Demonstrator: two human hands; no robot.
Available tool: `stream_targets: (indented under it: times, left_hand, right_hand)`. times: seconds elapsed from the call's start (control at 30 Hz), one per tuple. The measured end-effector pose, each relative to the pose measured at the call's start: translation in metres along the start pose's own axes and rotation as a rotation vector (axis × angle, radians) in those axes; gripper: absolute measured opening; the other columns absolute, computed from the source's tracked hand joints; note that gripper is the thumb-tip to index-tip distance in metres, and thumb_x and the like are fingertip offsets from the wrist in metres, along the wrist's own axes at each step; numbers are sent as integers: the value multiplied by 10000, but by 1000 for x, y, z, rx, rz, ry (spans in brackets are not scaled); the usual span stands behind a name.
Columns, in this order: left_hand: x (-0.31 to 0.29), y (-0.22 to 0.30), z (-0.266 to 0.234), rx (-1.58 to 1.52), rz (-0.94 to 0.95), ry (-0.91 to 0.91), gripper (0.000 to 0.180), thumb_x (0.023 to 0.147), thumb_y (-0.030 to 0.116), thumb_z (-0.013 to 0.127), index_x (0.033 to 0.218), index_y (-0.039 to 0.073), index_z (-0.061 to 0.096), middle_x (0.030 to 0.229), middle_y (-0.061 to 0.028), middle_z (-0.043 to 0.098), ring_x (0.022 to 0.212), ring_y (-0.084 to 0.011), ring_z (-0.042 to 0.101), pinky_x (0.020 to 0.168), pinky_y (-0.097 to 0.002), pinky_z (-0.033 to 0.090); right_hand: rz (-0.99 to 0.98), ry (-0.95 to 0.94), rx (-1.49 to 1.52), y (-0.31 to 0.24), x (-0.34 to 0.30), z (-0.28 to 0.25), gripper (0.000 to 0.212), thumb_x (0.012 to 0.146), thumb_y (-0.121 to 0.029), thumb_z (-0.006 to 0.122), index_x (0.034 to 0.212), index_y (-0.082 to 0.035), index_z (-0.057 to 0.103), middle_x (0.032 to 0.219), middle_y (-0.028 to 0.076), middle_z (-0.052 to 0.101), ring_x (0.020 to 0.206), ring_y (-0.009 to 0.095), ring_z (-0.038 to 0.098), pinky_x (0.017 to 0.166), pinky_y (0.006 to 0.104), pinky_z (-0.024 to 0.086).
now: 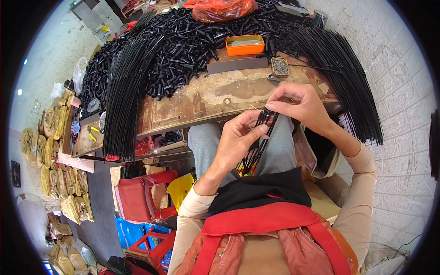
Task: Assembling and securing bundles of black rods using plastic clips and cutting the excess with pliers.
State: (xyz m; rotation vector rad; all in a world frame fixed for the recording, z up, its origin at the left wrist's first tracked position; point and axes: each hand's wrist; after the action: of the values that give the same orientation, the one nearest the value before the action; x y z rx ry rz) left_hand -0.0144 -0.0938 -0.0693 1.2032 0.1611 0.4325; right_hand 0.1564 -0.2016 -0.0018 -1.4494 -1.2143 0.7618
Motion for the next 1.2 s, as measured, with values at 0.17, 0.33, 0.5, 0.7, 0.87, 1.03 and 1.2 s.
stream_targets:
  times: [0.17, 0.33, 0.5, 0.7, 0.87, 1.03, 1.2]
  left_hand:
    - [0, -3, 2, 7, 12, 26, 235, 934, -3, 600, 1169, -3, 602, 1061, -49, 671, 947, -99, 630, 797, -270, 550]
    - [-1, -4, 7, 23, 48, 68, 217, 928, -11, 606, 1144, 1, 608, 1042, -36, 668, 929, -90, 624, 772, -256, 544]
    - [-7, 2, 7, -33, 18, 93, 191, 908, -35, 619, 1094, 8, 623, 1015, -57, 684, 891, -115, 639, 775, -276, 557]
    - [-5, 1, 10, -69, 52, 95, 148, 907, -20, 626, 1053, -4, 638, 982, -53, 672, 856, -130, 646, 801, -312, 577]
    - [-6, -2, -5, -125, -24, 73, 99, 922, 30, 628, 1002, -11, 670, 968, -62, 666, 853, -140, 647, 831, -357, 582]
    - [-4, -4, -7, -228, -42, 7, 138, 894, 40, 677, 1017, -21, 689, 912, -63, 685, 824, -125, 663, 752, -255, 546]
    - [-5, -2, -7, -418, -193, -127, 140, 881, 62, 697, 995, -18, 688, 911, -65, 687, 819, -170, 682, 750, -282, 560]
  right_hand:
    - [-97, 50, -111, -1, -2, 3, 97, 841, -76, 711, 862, 13, 678, 842, 34, 644, 810, 85, 587, 736, 235, 457]
    - [-113, 54, -110, 2, -3, 2, 92, 833, -75, 717, 846, 8, 678, 835, 38, 640, 799, 93, 582, 738, 241, 446]
    - [-300, -41, -153, 5, -2, -3, 131, 760, -14, 763, 837, -18, 657, 851, 45, 628, 824, 141, 586, 764, 272, 452]
    - [-464, -70, -238, 11, -3, -3, 261, 692, 25, 812, 855, -38, 617, 867, 54, 607, 887, 187, 582, 793, 294, 456]
    - [-325, -122, -40, 11, -3, -6, 231, 713, 36, 797, 857, -30, 630, 907, 82, 631, 928, 207, 583, 845, 316, 454]
    - [-320, -208, 97, 19, 0, -9, 225, 710, 52, 793, 866, -18, 646, 965, 105, 656, 955, 226, 588, 867, 342, 460]
    - [-269, -356, 239, 22, 3, -11, 231, 699, 51, 799, 864, -19, 654, 960, 112, 661, 959, 242, 594, 854, 352, 469]
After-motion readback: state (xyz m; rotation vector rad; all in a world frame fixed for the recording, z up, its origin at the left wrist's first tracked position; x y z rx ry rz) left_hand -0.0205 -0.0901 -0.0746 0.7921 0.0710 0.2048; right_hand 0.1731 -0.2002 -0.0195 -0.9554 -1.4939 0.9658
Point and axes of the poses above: each hand's wrist, its own x-axis towards the middle knuckle, its own z-axis out of the palm, y = z × x
